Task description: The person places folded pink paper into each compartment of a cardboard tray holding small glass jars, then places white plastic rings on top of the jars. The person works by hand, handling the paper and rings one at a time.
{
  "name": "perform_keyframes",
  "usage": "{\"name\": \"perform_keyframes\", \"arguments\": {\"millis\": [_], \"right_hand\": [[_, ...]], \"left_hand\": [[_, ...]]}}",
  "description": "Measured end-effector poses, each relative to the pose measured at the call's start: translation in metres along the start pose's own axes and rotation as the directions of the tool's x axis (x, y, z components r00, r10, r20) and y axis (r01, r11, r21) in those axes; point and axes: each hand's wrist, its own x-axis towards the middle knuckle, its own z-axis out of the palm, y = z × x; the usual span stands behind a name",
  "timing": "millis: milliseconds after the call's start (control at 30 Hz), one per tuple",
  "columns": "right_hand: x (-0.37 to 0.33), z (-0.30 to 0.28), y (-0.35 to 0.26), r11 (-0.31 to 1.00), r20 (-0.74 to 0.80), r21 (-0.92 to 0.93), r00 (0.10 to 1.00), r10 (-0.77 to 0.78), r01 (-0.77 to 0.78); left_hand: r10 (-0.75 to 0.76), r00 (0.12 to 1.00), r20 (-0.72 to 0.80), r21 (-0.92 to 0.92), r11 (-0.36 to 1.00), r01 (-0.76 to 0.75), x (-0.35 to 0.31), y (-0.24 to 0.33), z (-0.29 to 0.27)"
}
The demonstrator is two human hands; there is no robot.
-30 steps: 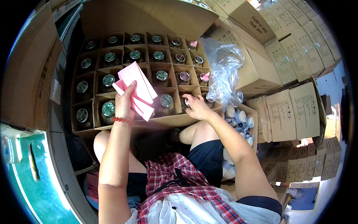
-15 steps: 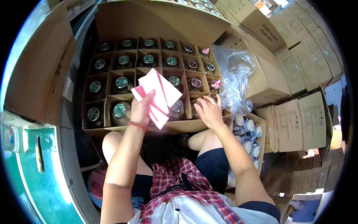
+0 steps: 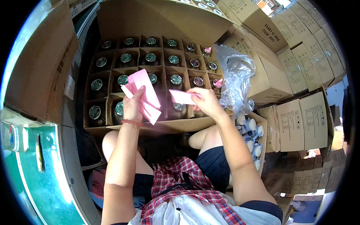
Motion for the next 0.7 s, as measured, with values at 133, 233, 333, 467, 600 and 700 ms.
{"name": "perform_keyframes", "arguments": {"millis": [133, 233, 333, 467, 600, 700], "right_hand": [[-0.013, 0.001, 0.007, 0.825, 0.058, -0.536, 0.983, -0.173, 0.177], [-0.006, 0.015, 0.007, 0.682, 0.142, -0.677, 0.958, -0.250, 0.278], [0.009, 0.038, 0.010, 0.538, 0.201, -0.782, 0.944, -0.261, 0.314], [0.022, 0.060, 0.016, 0.575, 0.191, -0.795, 0.980, -0.060, 0.190], [0.014, 0.065, 0.019, 0.372, 0.219, -0.873, 0.935, -0.278, 0.315], [0.014, 0.059, 0.014, 0.569, 0.064, -0.752, 0.896, -0.439, 0.332]], "left_hand": [[-0.031, 1.000, 0.002, -0.057, 0.998, 0.031, 0.001, 0.003, 0.003], [-0.043, 0.999, 0.024, -0.123, 0.991, 0.046, 0.001, 0.002, 0.004], [-0.078, 0.995, 0.063, -0.164, 0.983, 0.087, 0.003, 0.001, 0.003], [-0.092, 0.993, 0.072, -0.153, 0.983, 0.103, -0.005, 0.003, 0.010], [-0.064, 0.991, 0.121, -0.166, 0.982, 0.084, -0.004, 0.001, 0.009], [-0.052, 0.991, 0.127, -0.144, 0.987, 0.071, -0.004, 0.000, 0.010]]}}
